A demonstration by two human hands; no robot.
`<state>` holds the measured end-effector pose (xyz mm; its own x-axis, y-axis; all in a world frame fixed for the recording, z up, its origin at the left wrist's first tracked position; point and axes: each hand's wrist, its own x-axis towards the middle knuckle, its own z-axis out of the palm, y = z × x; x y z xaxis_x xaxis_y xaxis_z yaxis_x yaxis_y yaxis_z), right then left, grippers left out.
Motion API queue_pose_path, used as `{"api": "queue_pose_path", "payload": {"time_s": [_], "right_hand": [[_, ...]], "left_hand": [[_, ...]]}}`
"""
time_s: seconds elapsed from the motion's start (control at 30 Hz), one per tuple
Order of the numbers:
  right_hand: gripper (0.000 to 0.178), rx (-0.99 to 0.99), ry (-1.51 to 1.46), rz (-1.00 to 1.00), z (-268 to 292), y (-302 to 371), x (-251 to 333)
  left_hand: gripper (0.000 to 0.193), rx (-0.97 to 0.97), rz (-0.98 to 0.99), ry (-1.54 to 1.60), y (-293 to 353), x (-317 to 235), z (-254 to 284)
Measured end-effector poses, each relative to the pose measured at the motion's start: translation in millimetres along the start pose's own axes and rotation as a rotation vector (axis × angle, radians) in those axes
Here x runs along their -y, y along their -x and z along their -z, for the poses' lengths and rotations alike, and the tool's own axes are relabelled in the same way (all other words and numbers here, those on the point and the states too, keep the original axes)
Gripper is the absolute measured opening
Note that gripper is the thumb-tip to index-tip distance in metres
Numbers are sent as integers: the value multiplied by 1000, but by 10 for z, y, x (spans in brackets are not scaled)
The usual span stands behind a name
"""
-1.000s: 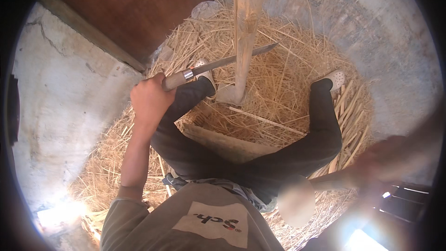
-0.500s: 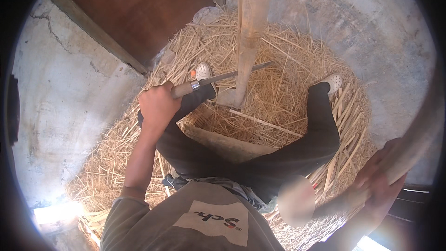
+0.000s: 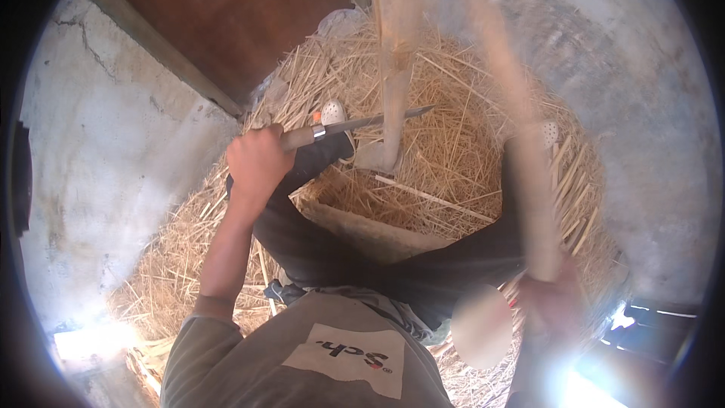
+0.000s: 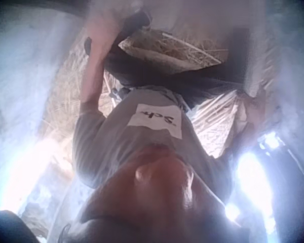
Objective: The person sits on a straw-covered floor and uses a machete and a wooden mallet to split long bamboo poles into thin strips. They repeatedly position the machete on the bamboo, strike it with the mallet to drive the blade through, and separate the resulting strips.
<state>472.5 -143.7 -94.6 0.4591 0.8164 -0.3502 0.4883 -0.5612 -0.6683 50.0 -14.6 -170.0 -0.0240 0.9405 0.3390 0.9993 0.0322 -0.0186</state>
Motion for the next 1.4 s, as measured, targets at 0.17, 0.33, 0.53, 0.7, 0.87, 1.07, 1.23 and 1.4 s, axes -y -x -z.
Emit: {"api": "queue_pose_path", "payload": {"time_s": [0.17, 0.33, 0.53, 0.7, 0.87, 1.07, 1.23, 1.4], "right_hand": [[38, -280, -264, 481, 546, -93, 176], [33, 124, 101, 21, -788, -661, -916], [17, 622, -152, -162, -851, -369, -625], [35, -59, -224, 33, 188, 20, -20], [33, -399, -389, 273, -172, -207, 353], [20, 679, -180, -280, -1389, -720, -623], [24, 380, -38, -129, -606, -475, 130], [38, -150, -216, 155, -90, -215, 650]], "left_hand": [[12, 14, 37, -25, 50, -29, 1], [13, 51, 21, -27, -12, -82, 23], [13, 51, 50, -32, 96, -29, -114], [15, 64, 75, -32, 46, -51, -194], [15, 59, 83, 36, 118, 2, -404], [16, 132, 97, 158, 72, -61, -892], [19, 153, 160, 164, 220, 52, -1107], [20, 149, 185, 185, 294, 2, -1198]]}}
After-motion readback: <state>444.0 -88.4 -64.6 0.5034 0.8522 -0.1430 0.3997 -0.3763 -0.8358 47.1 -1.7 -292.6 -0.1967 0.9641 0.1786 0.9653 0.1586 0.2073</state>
